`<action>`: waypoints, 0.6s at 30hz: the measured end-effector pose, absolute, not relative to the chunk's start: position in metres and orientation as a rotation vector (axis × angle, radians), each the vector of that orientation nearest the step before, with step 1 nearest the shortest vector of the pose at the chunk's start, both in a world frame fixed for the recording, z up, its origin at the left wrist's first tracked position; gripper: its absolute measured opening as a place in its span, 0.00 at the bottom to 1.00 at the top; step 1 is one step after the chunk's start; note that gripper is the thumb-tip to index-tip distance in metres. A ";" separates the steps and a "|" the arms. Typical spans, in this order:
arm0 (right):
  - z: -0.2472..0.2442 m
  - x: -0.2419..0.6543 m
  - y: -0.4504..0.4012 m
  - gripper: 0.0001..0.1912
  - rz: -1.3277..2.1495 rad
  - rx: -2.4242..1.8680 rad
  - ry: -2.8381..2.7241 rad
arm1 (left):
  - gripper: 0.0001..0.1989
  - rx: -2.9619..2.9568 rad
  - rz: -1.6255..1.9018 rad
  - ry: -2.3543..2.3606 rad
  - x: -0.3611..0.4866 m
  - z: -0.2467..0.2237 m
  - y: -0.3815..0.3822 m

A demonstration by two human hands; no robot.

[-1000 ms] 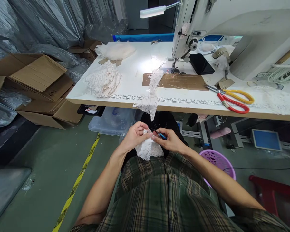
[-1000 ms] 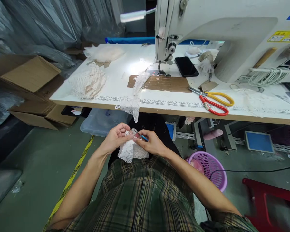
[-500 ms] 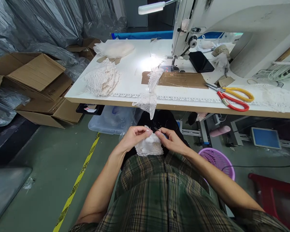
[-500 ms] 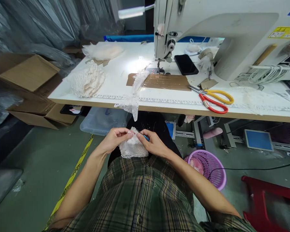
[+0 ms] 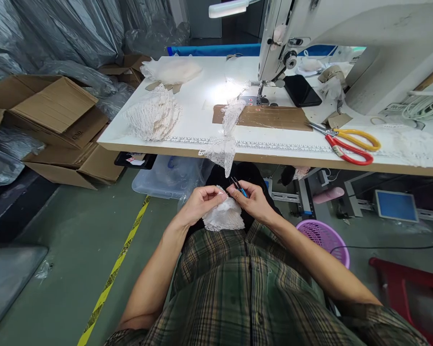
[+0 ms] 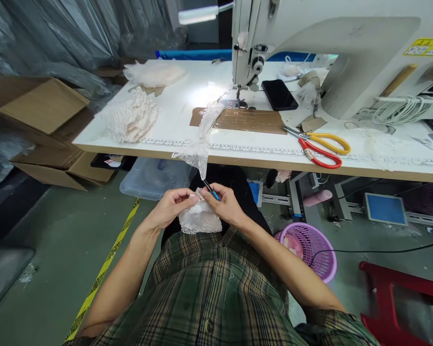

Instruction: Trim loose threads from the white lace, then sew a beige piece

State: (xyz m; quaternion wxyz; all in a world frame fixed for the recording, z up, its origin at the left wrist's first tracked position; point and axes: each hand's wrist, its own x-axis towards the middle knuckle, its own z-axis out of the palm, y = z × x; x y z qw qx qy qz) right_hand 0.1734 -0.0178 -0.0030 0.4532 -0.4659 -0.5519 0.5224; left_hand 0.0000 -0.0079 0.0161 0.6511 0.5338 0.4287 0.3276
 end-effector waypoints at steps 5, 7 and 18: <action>-0.013 0.185 -0.027 0.30 1.303 -1.252 -1.492 | 0.12 1.204 0.760 0.994 0.000 0.016 -0.007; -0.013 0.186 -0.029 0.29 1.233 -1.278 -1.616 | 0.12 1.200 0.778 1.002 0.001 0.016 -0.007; -0.012 0.178 -0.026 0.21 1.105 -1.303 -1.808 | 0.13 1.241 0.752 1.044 0.004 0.013 -0.009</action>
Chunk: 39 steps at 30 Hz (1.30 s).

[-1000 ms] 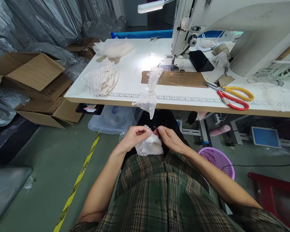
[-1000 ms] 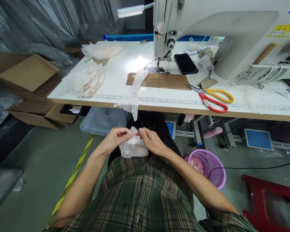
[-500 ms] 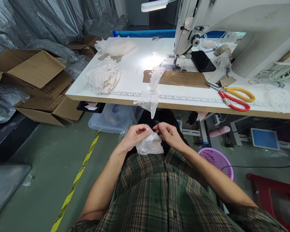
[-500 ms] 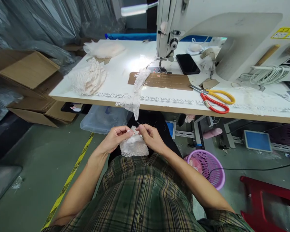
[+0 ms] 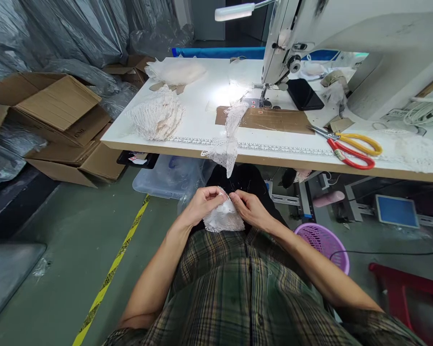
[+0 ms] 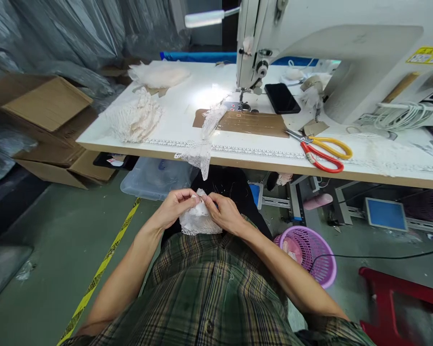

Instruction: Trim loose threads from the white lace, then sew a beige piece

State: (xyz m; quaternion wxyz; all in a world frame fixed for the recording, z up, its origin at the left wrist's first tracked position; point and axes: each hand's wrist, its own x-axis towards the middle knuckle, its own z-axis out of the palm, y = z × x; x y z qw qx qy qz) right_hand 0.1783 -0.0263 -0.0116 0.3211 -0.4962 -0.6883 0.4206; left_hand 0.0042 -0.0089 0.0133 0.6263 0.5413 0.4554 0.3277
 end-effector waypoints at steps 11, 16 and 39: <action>-0.006 0.203 -0.027 0.11 0.926 -1.375 -1.837 | 0.17 1.946 0.767 1.400 0.005 0.002 0.009; 0.012 0.204 -0.010 0.09 0.820 -1.336 -1.700 | 0.10 2.007 0.953 1.450 0.026 0.006 0.025; 0.008 0.188 -0.046 0.10 1.041 -1.005 -1.887 | 0.21 0.984 0.735 0.653 0.009 0.002 0.001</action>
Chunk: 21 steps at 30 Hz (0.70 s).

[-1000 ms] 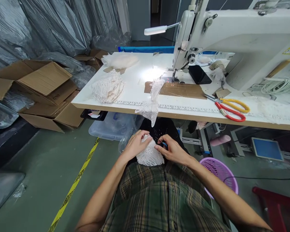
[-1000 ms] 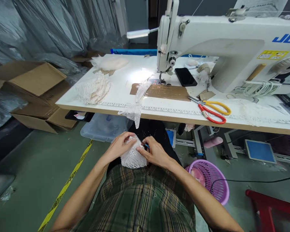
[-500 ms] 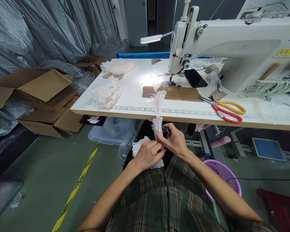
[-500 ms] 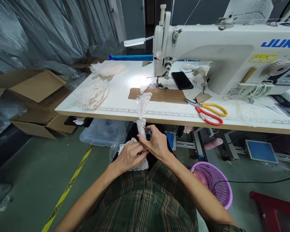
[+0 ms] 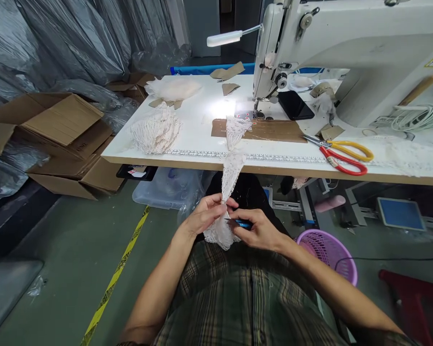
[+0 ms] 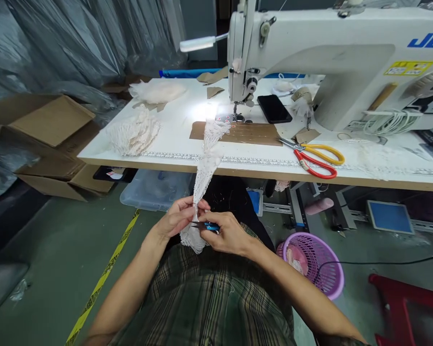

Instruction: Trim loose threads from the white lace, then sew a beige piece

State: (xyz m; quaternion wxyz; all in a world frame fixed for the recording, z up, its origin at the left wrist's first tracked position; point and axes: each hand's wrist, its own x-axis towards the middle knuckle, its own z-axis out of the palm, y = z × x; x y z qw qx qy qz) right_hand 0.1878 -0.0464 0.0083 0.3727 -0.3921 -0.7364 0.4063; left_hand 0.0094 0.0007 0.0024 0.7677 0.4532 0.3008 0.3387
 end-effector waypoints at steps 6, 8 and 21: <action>0.001 0.198 -0.029 0.14 1.260 -1.120 -1.777 | 0.14 1.021 0.774 0.944 0.000 0.010 -0.009; -0.003 0.198 -0.022 0.22 1.317 -1.151 -1.744 | 0.15 1.068 0.781 1.000 -0.004 0.011 -0.011; 0.007 0.183 -0.005 0.23 1.245 -1.053 -2.033 | 0.13 1.198 0.760 1.045 -0.012 0.015 -0.014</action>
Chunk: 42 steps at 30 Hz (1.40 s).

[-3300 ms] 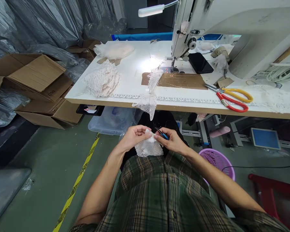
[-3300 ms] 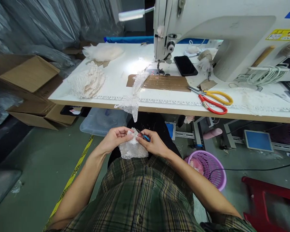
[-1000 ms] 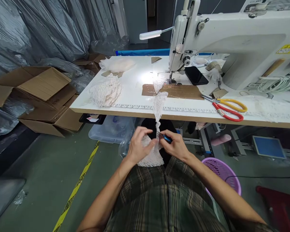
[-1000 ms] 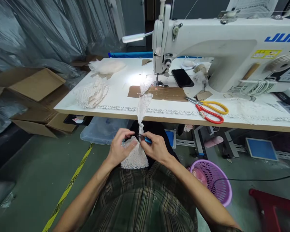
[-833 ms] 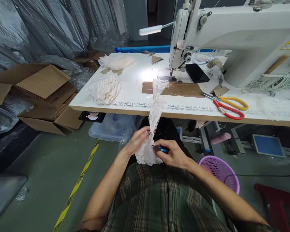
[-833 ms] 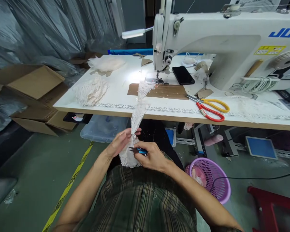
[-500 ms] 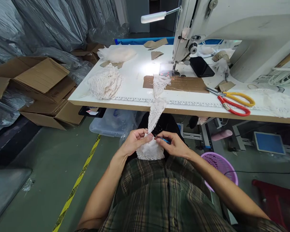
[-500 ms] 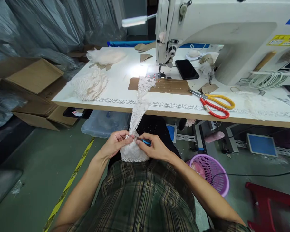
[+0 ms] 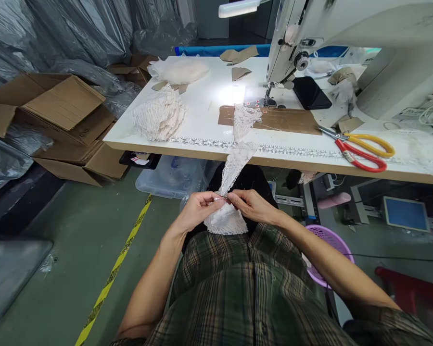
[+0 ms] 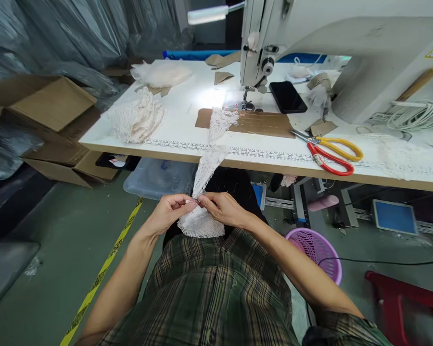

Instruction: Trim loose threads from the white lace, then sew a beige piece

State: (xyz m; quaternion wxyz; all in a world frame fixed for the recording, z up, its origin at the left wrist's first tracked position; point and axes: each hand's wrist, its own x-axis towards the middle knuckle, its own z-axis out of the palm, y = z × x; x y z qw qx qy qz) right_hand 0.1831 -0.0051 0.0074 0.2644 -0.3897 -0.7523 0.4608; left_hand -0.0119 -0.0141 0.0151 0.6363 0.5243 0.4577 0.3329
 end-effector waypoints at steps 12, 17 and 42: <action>-0.001 0.177 -0.010 0.20 1.249 -1.135 -1.866 | 0.13 1.127 0.778 1.054 -0.012 0.020 -0.017; 0.006 0.175 -0.010 0.13 1.255 -0.996 -1.786 | 0.16 1.097 0.718 1.030 -0.011 0.019 -0.019; -0.002 0.176 -0.030 0.23 1.195 -1.162 -1.907 | 0.12 1.156 0.728 1.056 -0.006 0.018 -0.019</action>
